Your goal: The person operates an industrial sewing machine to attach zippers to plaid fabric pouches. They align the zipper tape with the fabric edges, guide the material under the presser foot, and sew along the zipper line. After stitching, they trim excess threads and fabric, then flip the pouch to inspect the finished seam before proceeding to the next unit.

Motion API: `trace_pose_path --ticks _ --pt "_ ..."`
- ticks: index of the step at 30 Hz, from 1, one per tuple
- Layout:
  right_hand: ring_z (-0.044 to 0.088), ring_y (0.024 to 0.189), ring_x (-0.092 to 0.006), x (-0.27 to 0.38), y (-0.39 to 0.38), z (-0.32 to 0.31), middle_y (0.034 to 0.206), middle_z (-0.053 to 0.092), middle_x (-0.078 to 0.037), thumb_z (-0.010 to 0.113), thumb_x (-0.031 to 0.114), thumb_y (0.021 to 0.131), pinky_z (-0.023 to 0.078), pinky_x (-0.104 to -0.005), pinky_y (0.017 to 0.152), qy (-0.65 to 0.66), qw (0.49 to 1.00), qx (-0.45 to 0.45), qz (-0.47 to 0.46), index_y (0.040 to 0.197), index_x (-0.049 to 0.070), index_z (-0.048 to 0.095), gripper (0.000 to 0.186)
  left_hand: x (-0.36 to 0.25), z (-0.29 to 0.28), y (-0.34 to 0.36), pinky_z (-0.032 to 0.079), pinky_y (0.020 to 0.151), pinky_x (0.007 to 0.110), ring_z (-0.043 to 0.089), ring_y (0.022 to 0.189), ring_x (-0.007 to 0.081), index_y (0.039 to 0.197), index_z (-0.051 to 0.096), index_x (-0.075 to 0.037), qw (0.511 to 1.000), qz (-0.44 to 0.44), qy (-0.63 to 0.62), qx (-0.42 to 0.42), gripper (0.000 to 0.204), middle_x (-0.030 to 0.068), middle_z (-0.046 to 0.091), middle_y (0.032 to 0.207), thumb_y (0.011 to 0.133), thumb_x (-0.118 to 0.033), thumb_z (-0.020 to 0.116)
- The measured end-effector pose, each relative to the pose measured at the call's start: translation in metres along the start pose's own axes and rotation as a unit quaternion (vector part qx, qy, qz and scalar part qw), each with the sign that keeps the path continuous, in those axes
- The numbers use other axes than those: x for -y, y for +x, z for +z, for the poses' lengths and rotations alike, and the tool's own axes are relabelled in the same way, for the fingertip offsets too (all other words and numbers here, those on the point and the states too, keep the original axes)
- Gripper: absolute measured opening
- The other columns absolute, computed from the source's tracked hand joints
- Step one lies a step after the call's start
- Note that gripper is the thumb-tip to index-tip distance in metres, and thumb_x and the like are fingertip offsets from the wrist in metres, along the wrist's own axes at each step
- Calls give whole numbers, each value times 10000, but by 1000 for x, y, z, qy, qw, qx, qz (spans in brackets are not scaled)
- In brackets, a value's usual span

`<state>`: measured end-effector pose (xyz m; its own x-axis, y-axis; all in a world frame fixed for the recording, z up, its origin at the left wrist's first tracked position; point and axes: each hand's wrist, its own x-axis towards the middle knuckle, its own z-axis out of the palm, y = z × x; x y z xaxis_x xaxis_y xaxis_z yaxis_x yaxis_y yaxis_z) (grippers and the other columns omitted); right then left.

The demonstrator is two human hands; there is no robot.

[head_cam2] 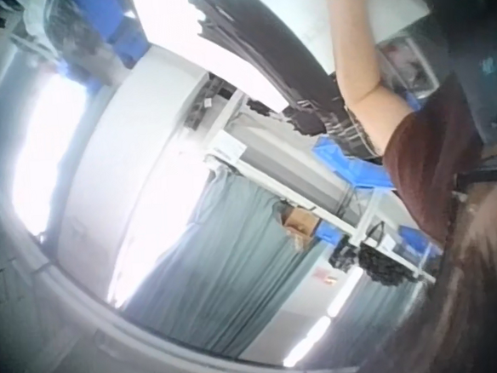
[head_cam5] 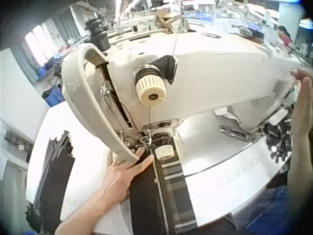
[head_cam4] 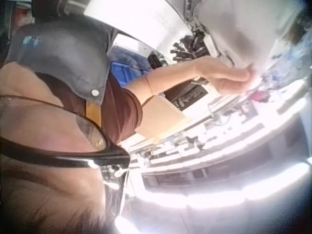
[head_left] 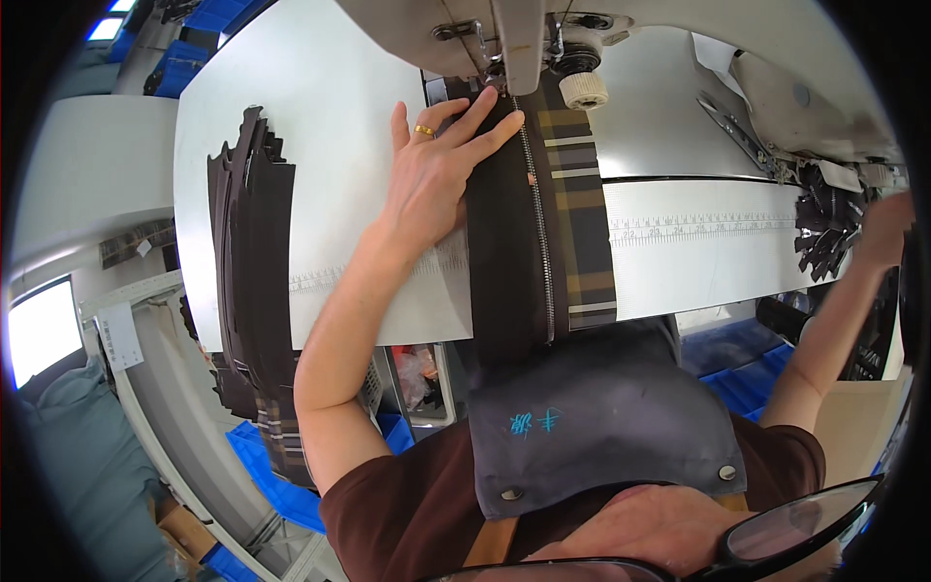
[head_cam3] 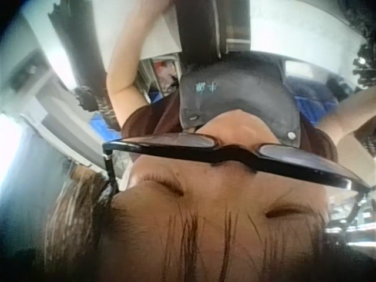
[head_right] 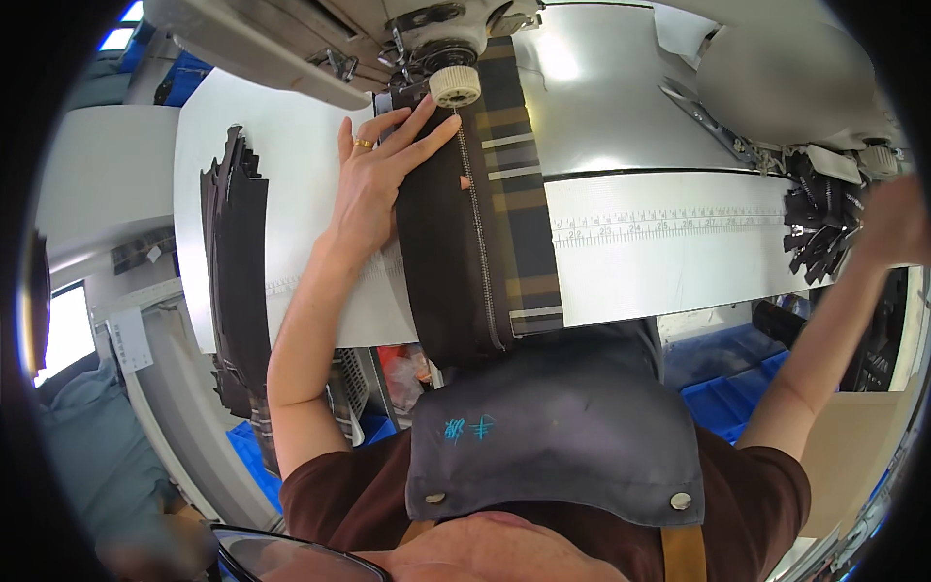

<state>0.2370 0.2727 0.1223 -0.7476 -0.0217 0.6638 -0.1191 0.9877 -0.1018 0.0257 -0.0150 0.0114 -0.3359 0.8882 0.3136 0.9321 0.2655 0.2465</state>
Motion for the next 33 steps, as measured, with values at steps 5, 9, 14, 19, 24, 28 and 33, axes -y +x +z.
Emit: trace_pose_path --ticks 5,9,14,19,24,28,33 --pt "641 950 -282 58 15 105 1103 647 -119 639 119 849 514 -328 850 40 973 194 -116 1321 114 468 502 -1 0 1 174 1052 593 477 1188 295 1269 579 -245 1000 -2 -5 12 548 56 522 1347 739 -235 717" --pt "627 904 -254 57 12 151 1055 636 -84 621 94 845 500 -291 795 -15 968 231 -95 1340 164 467 523 2 0 -1 171 1055 604 473 1195 290 1288 557 -280 999 -3 20 33 567 43 495 1375 744 -213 704" --pt "602 667 -260 60 4 165 802 622 -44 606 134 804 471 -353 560 -3 977 210 -39 1236 162 573 434 1 1 -1 169 1056 611 464 1206 282 1287 556 -283 1000 -7 1 26 558 38 489 1381 754 -189 692" --pt "606 618 -265 39 -9 166 702 620 -90 594 197 841 460 -358 534 91 989 102 49 1140 118 630 311 1 1 -1 158 1058 609 459 1211 278 1282 561 -278 1000 -12 0 28 556 44 498 1371 749 -203 701" --pt "615 651 -309 32 6 158 708 631 -106 530 279 881 467 -410 572 -7 985 156 73 1042 84 633 273 0 -1 -2 147 1062 606 457 1216 276 1276 568 -254 1000 -14 -4 26 550 54 503 1364 746 -213 708" --pt "613 686 -322 32 12 162 732 634 -121 503 243 885 463 -408 593 -25 979 184 86 906 55 583 206 0 0 -1 145 1063 606 462 1214 282 1266 579 -247 1000 -12 -2 21 530 56 509 1359 752 -229 706" --pt "593 674 -342 24 5 171 733 620 -134 500 176 872 451 -428 604 51 986 138 83 846 29 528 151 -2 -2 -1 148 1062 608 465 1229 295 1249 594 -262 1000 -7 -10 15 498 65 520 1346 764 -231 698"
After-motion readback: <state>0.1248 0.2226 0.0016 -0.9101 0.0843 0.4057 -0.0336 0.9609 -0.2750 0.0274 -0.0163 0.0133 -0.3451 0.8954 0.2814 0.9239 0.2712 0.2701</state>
